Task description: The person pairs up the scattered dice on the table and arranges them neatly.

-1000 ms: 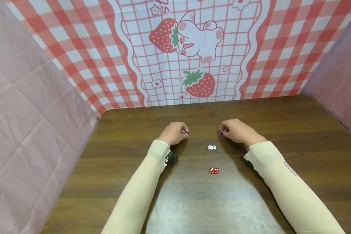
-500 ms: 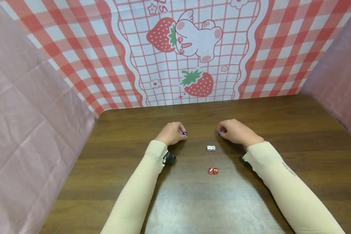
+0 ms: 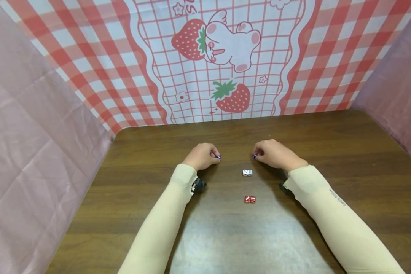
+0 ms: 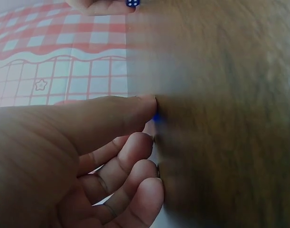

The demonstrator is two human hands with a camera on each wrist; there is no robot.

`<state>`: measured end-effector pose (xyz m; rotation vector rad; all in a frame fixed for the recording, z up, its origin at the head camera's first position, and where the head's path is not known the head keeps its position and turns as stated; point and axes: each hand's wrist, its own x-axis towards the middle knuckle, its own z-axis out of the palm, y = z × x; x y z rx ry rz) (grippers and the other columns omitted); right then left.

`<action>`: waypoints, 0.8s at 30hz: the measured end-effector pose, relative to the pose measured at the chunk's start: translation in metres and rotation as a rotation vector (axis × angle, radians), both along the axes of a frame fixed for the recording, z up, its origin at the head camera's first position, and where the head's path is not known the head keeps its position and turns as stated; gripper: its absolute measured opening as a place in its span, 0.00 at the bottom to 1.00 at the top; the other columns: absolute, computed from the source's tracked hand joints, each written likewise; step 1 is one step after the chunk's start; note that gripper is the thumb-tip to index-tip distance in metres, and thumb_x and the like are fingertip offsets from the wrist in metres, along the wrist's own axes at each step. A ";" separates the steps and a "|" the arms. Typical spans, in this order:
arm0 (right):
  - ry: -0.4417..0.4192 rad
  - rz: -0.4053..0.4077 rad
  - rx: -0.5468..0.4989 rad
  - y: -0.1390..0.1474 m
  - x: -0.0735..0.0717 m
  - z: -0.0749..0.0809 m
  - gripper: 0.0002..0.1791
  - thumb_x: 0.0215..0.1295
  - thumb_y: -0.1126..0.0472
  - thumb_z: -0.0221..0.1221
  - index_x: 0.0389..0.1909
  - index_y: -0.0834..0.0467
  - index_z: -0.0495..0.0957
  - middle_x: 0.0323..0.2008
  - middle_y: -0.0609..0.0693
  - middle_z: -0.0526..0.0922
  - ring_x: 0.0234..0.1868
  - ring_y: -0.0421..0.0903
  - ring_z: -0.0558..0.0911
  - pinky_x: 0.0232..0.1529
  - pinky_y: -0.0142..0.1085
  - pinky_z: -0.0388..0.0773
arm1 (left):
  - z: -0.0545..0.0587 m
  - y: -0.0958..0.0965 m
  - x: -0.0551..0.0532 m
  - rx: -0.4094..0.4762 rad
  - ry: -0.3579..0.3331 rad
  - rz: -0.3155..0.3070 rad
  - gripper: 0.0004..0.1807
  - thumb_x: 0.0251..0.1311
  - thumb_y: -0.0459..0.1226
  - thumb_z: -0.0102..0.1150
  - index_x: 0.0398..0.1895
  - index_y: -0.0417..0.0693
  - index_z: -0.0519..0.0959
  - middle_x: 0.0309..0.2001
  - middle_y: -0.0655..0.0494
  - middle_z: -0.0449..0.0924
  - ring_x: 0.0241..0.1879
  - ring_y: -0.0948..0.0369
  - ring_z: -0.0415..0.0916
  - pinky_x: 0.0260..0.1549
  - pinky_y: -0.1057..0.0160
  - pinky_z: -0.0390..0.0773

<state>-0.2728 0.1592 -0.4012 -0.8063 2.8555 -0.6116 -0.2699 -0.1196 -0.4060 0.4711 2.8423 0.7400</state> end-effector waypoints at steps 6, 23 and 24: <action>0.004 -0.002 0.017 -0.001 0.002 0.001 0.09 0.71 0.68 0.59 0.47 0.63 0.85 0.44 0.58 0.87 0.44 0.52 0.84 0.47 0.51 0.81 | 0.001 0.000 0.000 0.013 -0.005 -0.003 0.08 0.63 0.40 0.71 0.41 0.49 0.85 0.37 0.58 0.83 0.39 0.62 0.79 0.47 0.60 0.78; 0.012 0.002 0.006 -0.002 0.002 0.002 0.05 0.70 0.68 0.61 0.42 0.61 0.85 0.40 0.55 0.87 0.43 0.51 0.84 0.47 0.51 0.81 | 0.003 0.016 0.001 -0.013 0.019 -0.034 0.06 0.64 0.41 0.71 0.38 0.51 0.85 0.34 0.60 0.83 0.35 0.63 0.78 0.41 0.62 0.77; 0.006 0.001 0.004 -0.002 0.002 0.001 0.05 0.70 0.68 0.61 0.42 0.61 0.85 0.40 0.55 0.87 0.43 0.51 0.84 0.47 0.50 0.81 | 0.002 0.017 0.001 -0.014 0.018 -0.033 0.06 0.64 0.42 0.71 0.38 0.51 0.84 0.34 0.60 0.83 0.35 0.63 0.78 0.41 0.62 0.77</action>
